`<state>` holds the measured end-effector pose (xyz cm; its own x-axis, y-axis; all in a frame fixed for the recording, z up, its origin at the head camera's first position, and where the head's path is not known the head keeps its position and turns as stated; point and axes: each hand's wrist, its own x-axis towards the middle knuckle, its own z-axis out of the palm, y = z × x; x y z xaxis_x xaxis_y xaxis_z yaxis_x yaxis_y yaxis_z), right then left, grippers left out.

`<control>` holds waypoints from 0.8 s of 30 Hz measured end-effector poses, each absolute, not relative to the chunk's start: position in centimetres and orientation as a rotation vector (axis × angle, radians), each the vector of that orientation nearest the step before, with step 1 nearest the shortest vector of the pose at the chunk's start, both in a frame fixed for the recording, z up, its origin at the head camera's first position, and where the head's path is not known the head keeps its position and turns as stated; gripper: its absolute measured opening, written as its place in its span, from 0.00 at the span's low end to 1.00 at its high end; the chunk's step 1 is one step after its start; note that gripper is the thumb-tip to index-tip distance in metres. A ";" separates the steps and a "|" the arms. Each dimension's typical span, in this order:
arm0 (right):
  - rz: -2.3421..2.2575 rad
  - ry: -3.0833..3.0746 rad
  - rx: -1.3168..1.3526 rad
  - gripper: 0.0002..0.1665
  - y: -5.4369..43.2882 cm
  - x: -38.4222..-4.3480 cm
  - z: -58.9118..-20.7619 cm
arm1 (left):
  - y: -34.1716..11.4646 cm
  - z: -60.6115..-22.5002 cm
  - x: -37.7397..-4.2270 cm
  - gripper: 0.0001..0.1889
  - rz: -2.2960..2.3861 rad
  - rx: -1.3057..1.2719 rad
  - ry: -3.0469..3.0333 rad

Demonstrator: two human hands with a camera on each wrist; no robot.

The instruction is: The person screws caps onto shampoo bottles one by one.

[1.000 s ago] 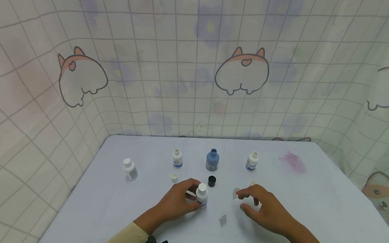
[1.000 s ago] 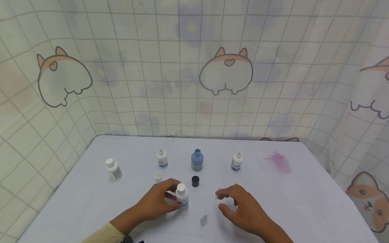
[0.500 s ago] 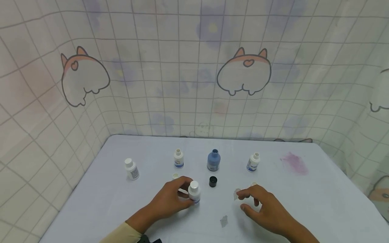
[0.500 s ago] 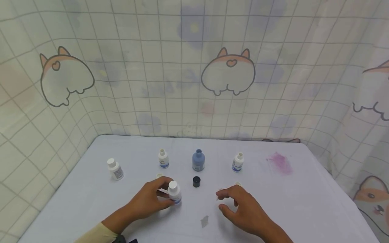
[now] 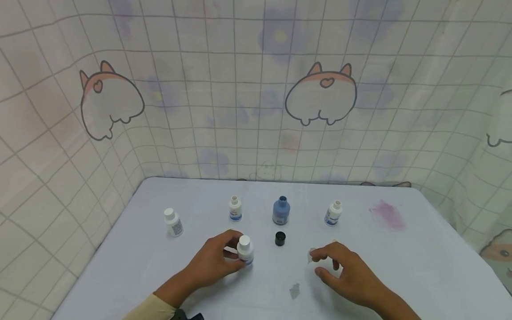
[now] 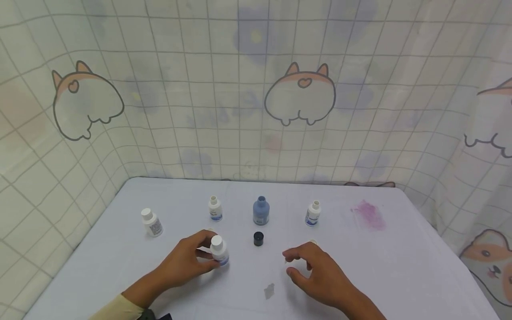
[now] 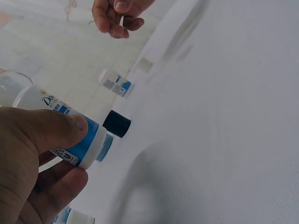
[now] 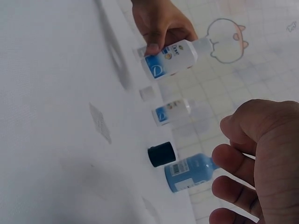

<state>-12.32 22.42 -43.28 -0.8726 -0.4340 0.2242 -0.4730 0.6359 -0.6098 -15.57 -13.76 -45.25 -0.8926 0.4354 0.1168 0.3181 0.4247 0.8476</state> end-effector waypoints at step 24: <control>1.074 -2.808 0.756 0.21 22.2 -12.3 -43.4 | -16.6 -45.5 -15.6 0.32 1.499 0.593 2.659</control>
<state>-12.26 22.20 -43.36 -0.8801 -0.4273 0.2070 -0.4564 0.6411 -0.6170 -15.59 -16.65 -45.51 -0.9267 0.3417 0.1565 0.3107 0.4624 0.8305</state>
